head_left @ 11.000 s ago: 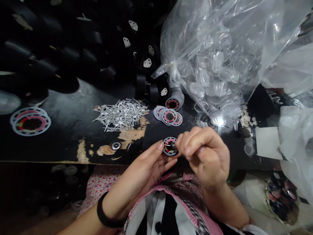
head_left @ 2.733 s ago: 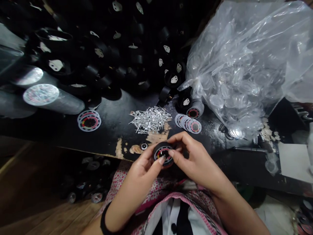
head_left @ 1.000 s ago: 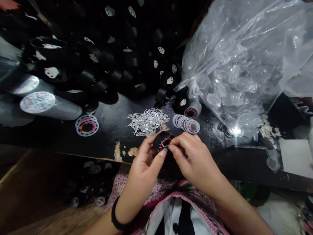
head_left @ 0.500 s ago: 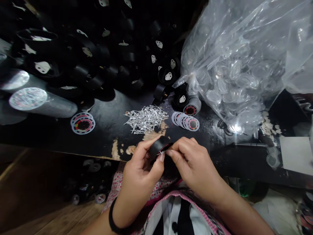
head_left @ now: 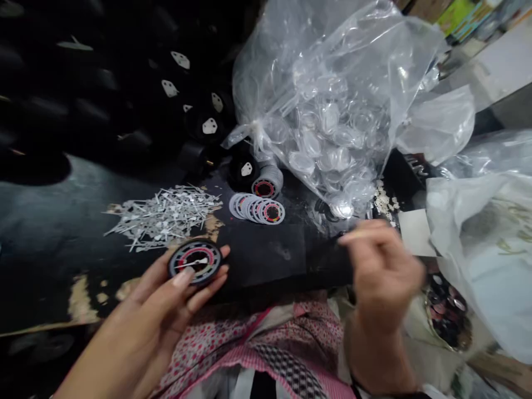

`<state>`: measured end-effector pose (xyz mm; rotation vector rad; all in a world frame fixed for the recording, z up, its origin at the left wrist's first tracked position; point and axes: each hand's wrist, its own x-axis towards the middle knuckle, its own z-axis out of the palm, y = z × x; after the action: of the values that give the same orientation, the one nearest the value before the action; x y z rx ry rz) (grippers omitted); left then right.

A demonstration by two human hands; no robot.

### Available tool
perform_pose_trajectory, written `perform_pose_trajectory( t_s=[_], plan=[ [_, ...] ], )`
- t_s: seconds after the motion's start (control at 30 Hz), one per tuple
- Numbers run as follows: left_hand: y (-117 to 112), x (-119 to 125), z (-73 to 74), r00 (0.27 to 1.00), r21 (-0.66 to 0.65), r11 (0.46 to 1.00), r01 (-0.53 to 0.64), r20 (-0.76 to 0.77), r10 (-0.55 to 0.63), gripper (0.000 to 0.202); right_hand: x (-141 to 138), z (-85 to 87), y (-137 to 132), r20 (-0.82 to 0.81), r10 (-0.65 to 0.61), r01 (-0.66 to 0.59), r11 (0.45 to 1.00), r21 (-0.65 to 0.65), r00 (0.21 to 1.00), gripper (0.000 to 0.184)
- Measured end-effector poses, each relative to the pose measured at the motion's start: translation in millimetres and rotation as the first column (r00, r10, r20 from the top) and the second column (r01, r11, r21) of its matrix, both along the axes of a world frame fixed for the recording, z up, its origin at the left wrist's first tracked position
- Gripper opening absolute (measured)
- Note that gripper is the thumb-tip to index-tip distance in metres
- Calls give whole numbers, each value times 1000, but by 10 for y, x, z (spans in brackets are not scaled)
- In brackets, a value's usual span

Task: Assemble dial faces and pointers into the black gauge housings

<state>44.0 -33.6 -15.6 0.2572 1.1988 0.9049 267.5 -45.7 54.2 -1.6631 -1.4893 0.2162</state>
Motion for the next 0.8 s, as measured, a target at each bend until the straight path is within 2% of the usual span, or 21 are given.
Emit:
perform_pose_trajectory(
  t_s=[0.03,0.07,0.13,0.2,0.27,0.33,0.4,0.47,0.53,0.67,0.8],
  plan=[
    [-4,38,8,996,-30,1000,8,92,-6,30,193,-27,-38,4,-254,250,955,161,967,22],
    [-16,81,20,983,-47,998,39,184,-30,31,377,-82,-60,-9,-373,370,916,155,928,16],
    [-49,175,33,936,-81,989,124,339,-89,32,659,-254,-50,-125,-389,396,917,39,913,16],
    [-76,255,18,900,-100,980,172,420,-115,29,753,-422,7,-326,-320,327,944,-32,890,16],
    [-90,301,-16,887,-96,979,182,446,-121,25,640,-489,67,-492,-226,263,965,7,841,11],
    [-92,320,-43,887,-81,981,177,444,-123,24,372,-430,105,-589,-92,150,988,49,803,13],
    [-86,326,-44,890,-69,983,170,438,-123,22,40,-312,117,-669,88,-62,996,62,738,20],
    [-76,334,-19,887,-58,985,161,446,-119,19,-259,-219,118,-711,276,-273,954,122,647,24],
    [-66,343,17,879,-45,987,155,463,-117,18,-460,-195,127,-690,392,-410,900,150,608,26],
    [-55,351,49,876,-35,987,159,466,-124,22,-577,-231,185,-497,529,-564,820,93,688,23],
    [-62,346,6,889,-76,984,163,443,-113,24,-511,-110,186,-377,560,-619,784,-46,738,22]
  ],
)
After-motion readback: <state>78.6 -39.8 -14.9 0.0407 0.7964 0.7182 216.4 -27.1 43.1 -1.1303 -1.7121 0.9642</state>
